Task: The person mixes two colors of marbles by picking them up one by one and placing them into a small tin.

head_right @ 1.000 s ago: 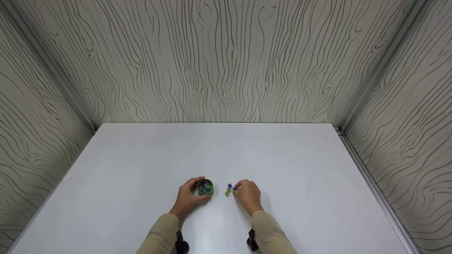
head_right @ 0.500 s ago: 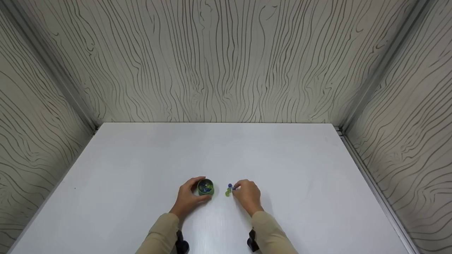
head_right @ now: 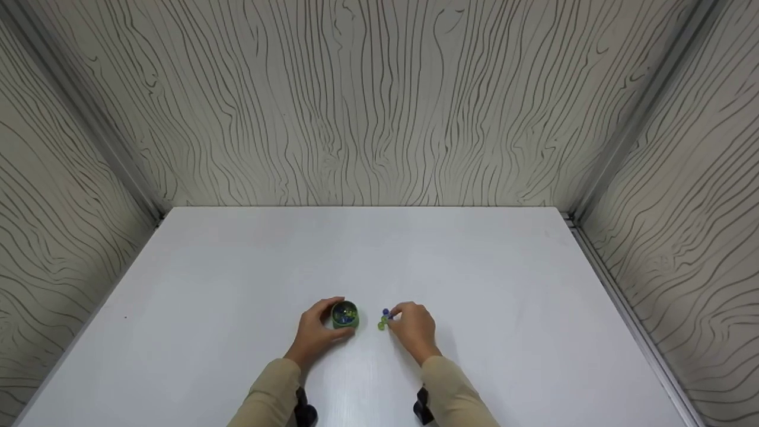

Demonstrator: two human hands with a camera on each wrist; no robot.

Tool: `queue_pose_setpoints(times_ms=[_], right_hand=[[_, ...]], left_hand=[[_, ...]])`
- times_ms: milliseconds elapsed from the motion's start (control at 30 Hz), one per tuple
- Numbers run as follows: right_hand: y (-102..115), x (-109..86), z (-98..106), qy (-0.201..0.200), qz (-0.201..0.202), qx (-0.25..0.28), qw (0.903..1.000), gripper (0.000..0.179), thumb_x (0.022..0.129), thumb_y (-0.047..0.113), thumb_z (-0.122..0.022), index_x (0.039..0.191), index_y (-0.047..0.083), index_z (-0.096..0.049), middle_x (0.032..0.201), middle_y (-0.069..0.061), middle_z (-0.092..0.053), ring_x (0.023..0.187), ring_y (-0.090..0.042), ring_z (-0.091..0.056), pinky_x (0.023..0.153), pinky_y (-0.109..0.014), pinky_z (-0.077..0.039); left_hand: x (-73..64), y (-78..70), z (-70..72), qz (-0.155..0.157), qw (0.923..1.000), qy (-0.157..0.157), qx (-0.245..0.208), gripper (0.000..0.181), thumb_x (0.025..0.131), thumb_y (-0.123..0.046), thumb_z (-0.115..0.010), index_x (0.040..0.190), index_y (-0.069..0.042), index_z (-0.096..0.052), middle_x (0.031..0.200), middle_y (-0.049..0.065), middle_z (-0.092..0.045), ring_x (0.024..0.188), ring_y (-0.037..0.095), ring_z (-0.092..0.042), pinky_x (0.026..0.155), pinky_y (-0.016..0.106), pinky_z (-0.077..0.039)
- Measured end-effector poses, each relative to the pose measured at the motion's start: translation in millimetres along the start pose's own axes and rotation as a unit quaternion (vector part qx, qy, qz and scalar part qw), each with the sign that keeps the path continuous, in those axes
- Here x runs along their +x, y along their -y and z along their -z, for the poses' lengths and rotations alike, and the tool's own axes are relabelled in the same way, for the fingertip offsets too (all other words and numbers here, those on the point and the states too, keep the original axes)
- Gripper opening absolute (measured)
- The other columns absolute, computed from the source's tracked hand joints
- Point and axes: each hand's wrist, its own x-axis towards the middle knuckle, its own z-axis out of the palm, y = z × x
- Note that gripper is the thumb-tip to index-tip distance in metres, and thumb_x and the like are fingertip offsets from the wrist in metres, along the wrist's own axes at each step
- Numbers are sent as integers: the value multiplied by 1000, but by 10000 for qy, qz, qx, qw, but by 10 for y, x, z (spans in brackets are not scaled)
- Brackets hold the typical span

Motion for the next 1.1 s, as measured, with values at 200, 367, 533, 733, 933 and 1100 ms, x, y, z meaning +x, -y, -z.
queue_pose_setpoints(times_ms=[200,367,533,733,933,1100], right_hand=[[28,-11,8,-6,7,-9,10000,12,79,12,-75,91,7,-76,97,-11,-74,73,-15,-53,66,-30,-49],[39,-21,5,-25,32,12,10000,12,79,12,-75,91,8,-76,94,-9,-73,71,-14,-51,61,-24,-43],[47,-27,-1,-51,136,7,9999,12,79,13,-75,90,8,-76,85,-7,-70,68,-14,-49,57,-23,-37],[74,-23,-14,-84,208,61,9997,13,79,12,-75,91,8,-76,88,-7,-72,68,-14,-49,58,-23,-38],[109,-29,-30,-100,246,139,9995,14,78,13,-76,90,7,-76,88,-7,-73,68,-12,-48,57,-22,-37],[137,-41,-32,-162,346,63,9992,12,77,12,-76,88,8,-76,91,-9,-75,67,-12,-49,58,-23,-40]], left_hand=[[-6,15,0,-70,10000,-39,39,62,66,-25,-86,121,-12,-62,119,5,-69,115,23,-64,106,34,-51],[-8,10,-1,-3,10000,-27,-37,61,66,-23,-86,122,-12,-62,120,4,-68,115,21,-64,106,33,-51],[-9,2,-7,87,9999,-23,-83,62,66,-23,-86,122,-12,-62,120,4,-68,116,22,-64,107,33,-51],[-5,-23,-4,158,9998,-1,-98,63,67,-23,-86,123,-11,-62,121,3,-68,116,21,-64,107,34,-51],[-3,-34,0,234,9997,40,-78,62,66,-25,-86,123,-13,-62,122,2,-68,117,19,-63,109,34,-49],[-1,-24,4,209,9997,31,-99,63,67,-24,-86,123,-11,-62,122,3,-68,118,20,-63,109,34,-49]])
